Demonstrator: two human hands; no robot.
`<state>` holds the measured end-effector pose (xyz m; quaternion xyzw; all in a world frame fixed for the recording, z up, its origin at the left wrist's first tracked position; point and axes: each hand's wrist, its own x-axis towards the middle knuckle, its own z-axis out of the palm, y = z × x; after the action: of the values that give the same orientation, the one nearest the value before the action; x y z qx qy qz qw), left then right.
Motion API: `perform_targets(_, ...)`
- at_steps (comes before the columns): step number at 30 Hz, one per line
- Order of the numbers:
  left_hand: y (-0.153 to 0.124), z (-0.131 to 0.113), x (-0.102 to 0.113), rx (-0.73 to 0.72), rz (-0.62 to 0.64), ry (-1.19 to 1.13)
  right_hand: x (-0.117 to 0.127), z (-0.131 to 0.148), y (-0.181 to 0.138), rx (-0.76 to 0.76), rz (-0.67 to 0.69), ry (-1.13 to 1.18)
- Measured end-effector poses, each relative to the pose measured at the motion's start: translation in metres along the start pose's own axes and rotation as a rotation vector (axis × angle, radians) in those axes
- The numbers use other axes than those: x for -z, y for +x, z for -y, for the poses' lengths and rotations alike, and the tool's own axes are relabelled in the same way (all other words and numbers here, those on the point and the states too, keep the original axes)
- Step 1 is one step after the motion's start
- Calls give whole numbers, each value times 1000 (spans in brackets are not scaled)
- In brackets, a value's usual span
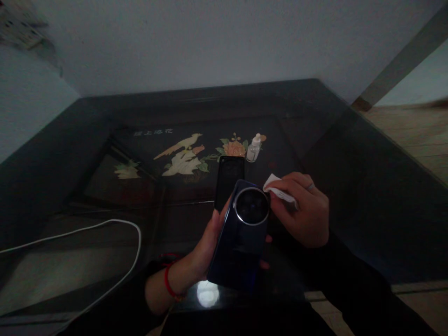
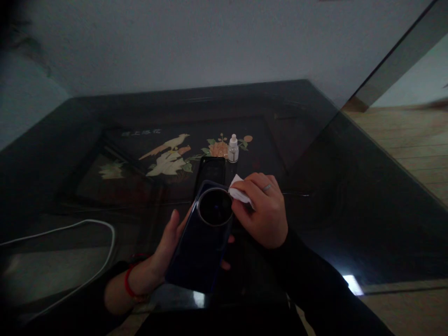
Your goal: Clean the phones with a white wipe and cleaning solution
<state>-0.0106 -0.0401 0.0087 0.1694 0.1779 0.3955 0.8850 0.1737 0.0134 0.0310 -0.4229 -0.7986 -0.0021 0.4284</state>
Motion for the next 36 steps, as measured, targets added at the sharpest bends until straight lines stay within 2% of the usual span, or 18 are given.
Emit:
perform_targets(4,0,-12,1,-110,-79,-29,3,7,-2,125,127,254)
perform_targets(6,2,-16,2,-195,-160,-40,5,7,-1,133,124,316)
perform_targets(7,3,-18,2,-234,-197,-44,6,3,0,90,87,301)
perform_targets(11,8,-22,2,-283,-253,-45,4,-35,1,-190,-110,62)
perform_targets(15,10,-24,0,-274,-313,-55,-14,-81,-3,-246,18,20)
perform_targets(18,10,-23,-3,-274,-348,-41,-30,-95,-7,-237,87,8)
perform_targets(24,11,-23,-2,-290,-303,17,-39,-89,-18,-159,337,86)
perform_targets(27,12,-23,2,-297,-270,35,-36,-89,-21,-177,395,139)
perform_targets(29,12,-23,4,-291,-265,66,-32,-91,-17,-209,382,173)
perform_targets(32,12,-24,6,-237,-297,178,-22,-85,-3,-284,270,216)
perform_targets(34,12,-26,6,-212,-334,298,-16,-69,6,-342,186,255)
perform_targets(36,15,-28,4,-222,-380,474,-14,-44,11,-382,184,325)
